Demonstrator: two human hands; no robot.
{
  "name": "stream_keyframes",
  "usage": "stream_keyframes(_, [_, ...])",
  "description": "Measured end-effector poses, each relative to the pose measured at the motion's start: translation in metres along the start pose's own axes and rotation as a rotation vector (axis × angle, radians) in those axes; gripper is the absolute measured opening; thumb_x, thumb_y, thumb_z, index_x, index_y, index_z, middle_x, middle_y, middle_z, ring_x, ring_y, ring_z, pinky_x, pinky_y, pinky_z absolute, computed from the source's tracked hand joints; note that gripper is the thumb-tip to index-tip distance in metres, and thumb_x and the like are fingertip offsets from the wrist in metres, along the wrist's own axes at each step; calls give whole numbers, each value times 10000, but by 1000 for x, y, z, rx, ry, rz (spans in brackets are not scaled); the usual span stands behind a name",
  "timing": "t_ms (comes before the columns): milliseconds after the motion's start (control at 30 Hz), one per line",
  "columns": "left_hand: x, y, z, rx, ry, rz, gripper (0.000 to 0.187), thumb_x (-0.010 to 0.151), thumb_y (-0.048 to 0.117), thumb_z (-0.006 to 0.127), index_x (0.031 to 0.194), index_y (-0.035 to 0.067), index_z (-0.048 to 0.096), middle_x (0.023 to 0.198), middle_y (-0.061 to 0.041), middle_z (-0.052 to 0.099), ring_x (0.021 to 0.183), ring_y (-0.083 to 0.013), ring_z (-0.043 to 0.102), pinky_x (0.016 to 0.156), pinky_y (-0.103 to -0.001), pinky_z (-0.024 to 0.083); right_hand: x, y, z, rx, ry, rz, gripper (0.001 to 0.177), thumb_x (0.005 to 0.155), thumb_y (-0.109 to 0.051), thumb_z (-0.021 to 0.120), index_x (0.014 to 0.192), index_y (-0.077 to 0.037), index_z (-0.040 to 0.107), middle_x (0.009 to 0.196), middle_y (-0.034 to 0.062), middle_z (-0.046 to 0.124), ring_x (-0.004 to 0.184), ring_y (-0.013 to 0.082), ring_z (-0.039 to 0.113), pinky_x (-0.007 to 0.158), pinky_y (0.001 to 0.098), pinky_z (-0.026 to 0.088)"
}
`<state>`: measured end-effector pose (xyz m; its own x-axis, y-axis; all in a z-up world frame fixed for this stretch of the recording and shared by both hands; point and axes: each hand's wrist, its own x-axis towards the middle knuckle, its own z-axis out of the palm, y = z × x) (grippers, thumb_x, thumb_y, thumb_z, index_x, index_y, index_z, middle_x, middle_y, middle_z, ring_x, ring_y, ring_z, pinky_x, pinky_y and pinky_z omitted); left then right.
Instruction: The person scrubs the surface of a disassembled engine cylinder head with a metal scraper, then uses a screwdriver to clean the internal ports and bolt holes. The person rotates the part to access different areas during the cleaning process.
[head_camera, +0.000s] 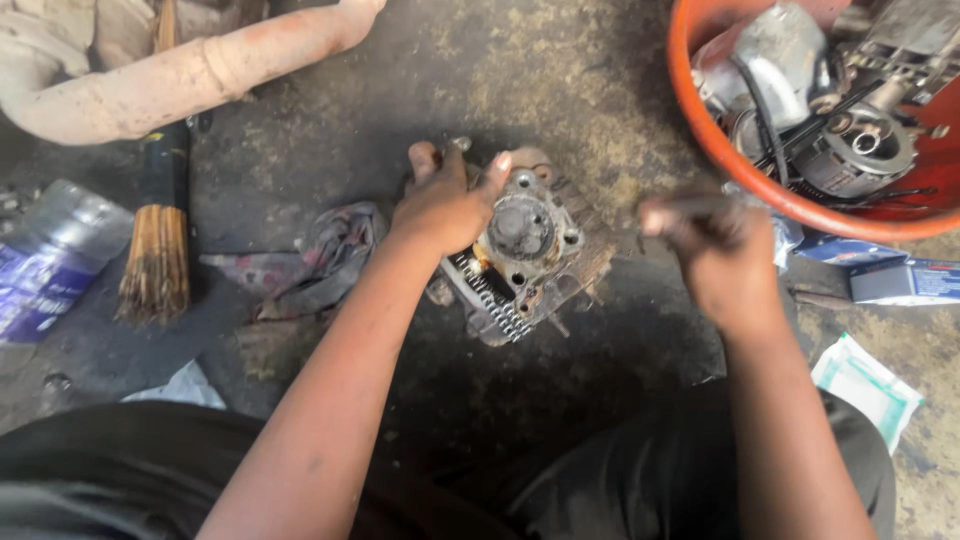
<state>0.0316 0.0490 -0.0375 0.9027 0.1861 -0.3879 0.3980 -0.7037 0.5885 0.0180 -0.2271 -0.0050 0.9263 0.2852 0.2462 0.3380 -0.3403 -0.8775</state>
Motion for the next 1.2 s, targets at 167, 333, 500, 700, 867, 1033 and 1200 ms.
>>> stream_keyframes(167, [3,-6,-1,-36,27,44,978,910,789,324,1596,96,254,1645,-196,105,1480,-431,289,1186,-481,292,19,-3,46,-233,-49,-103,141,904,18,695,1032,-8,746,996,81,753,881,184,711,805,342,553])
stream_keyframes(333, [1,-7,-1,-25,35,71,964,929,775,341,1595,83,260,1645,-209,120,1477,-443,299,1189,-470,302,-3,1,10,-384,-204,-27,89,888,-9,737,975,-17,753,904,88,747,817,192,701,773,336,537])
stream_keyframes(500, [-2,-1,-1,-14,27,29,946,914,756,342,1603,114,247,1648,-176,140,1470,-436,319,1177,-472,323,4,11,0,-20,121,26,41,985,-55,741,1019,-44,721,998,43,760,906,139,691,879,301,539])
stream_keyframes(700, [-1,-3,-2,-7,-6,19,953,935,761,322,1611,98,208,1663,-168,128,1491,-406,298,1193,-478,301,10,12,49,-357,12,-95,105,916,-50,749,1019,-42,764,960,77,757,843,159,704,775,323,543])
stream_keyframes(867, [0,0,-5,4,3,26,933,939,745,347,1609,109,219,1661,-178,107,1507,-406,263,1193,-482,287,10,13,13,-191,-32,78,63,930,-62,747,991,-46,755,918,104,745,828,191,666,769,350,520])
stream_keyframes(1033, [-3,0,-4,-3,9,17,936,931,738,356,1603,97,240,1665,-169,121,1476,-416,330,1179,-477,329,24,20,37,-361,123,3,103,903,-69,799,974,-8,758,939,125,752,831,215,686,771,359,533])
stream_keyframes(1200, [-3,-2,-2,-9,14,18,931,922,733,366,1600,107,242,1656,-163,121,1466,-409,342,1169,-471,337,26,27,53,-565,149,-173,256,888,-143,898,834,34,721,1047,195,752,984,250,725,857,375,553])
